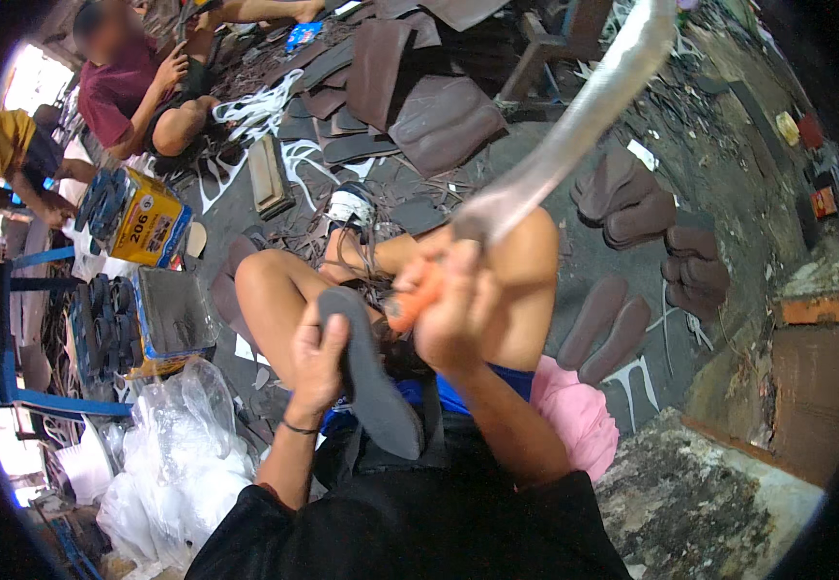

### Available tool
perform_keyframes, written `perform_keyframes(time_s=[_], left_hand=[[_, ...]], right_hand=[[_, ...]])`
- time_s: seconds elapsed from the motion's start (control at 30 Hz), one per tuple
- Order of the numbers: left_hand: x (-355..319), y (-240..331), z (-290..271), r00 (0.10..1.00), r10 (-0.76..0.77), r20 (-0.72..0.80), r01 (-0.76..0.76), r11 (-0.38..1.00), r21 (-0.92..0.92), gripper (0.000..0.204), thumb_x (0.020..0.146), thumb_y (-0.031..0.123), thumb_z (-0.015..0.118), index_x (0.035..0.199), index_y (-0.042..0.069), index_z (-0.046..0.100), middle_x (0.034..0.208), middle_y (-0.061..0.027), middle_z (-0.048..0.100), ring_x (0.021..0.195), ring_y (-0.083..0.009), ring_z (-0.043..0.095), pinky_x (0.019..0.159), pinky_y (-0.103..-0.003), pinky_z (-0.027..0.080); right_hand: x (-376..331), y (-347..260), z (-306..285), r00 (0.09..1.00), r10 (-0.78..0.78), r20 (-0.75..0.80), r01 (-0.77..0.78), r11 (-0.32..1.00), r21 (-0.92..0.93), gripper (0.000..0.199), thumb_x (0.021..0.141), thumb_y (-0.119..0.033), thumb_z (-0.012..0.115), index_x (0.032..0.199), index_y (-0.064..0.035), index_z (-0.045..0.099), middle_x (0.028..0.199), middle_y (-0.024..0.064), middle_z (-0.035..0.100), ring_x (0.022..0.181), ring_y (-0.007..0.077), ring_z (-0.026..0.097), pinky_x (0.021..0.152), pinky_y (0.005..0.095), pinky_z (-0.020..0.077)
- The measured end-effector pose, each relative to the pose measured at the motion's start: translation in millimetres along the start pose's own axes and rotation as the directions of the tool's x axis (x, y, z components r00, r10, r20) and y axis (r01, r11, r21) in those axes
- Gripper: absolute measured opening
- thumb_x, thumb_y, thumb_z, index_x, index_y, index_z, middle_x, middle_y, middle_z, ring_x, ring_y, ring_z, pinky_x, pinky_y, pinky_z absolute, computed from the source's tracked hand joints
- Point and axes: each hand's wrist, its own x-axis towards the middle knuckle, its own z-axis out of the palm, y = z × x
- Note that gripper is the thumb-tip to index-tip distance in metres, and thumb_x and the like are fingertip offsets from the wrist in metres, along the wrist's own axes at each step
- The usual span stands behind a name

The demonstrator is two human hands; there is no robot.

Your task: The person trims the edges of a dark gray shoe insole using a curved knife while sitting on the floor. They repeatedly shave thin strips from the perimeter, rotate the insole, and stack trimmed pieces nearby.

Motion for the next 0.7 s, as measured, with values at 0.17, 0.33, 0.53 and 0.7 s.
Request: perform_keyframes(time_s=[0.17,0.33,0.53,0.7], left_hand=[[-5,-11,17,0.993,-0.017,-0.118,0.020,0.999,0.028,0.022,0.096,0.018,0.068,0.108,0.000,0.062,0.099,-0.0017,0.066,0.088,-0.0091,0.058,0.081,-0.024,0.048],[-14,-39,-1,0.956,0.081,-0.281,-0.008,0.968,0.250,0.019,0.096,0.016,0.068,0.106,0.001,0.063,0.097,-0.0013,0.065,0.086,-0.0078,0.056,0.077,-0.024,0.047],[3,32,-10,0.809,0.584,0.064,-0.557,0.728,0.400,0.024,0.080,-0.007,0.066,0.101,0.004,0.067,0.097,-0.0078,0.063,0.101,-0.0218,0.060,0.097,-0.038,0.047],[4,49,5,0.499,0.339,0.798,-0.840,0.416,0.348,0.042,0.070,-0.008,0.065,0.109,0.007,0.072,0.112,-0.0105,0.066,0.125,-0.0289,0.058,0.111,-0.053,0.038]], right_hand=[[-27,33,-22,0.987,-0.038,0.153,0.073,0.970,-0.233,0.045,0.106,-0.042,0.037,0.079,-0.0072,0.047,0.066,0.0039,0.051,0.055,0.0111,0.048,0.049,0.0245,0.0377],[-103,29,-53,0.974,0.063,0.217,0.025,0.923,-0.383,0.036,0.105,-0.028,0.042,0.079,-0.0046,0.049,0.060,0.0003,0.046,0.050,0.0089,0.043,0.047,0.0252,0.0360],[-98,-20,-62,0.857,0.506,-0.099,-0.513,0.817,-0.265,0.042,0.100,-0.042,0.055,0.090,-0.0008,0.056,0.066,0.0058,0.056,0.049,0.0121,0.052,0.045,0.0272,0.0457],[-67,-26,-60,0.828,0.557,-0.062,-0.538,0.759,-0.366,0.028,0.096,-0.025,0.067,0.102,0.0017,0.062,0.061,0.0018,0.056,0.051,0.0083,0.053,0.049,0.0240,0.0457]])
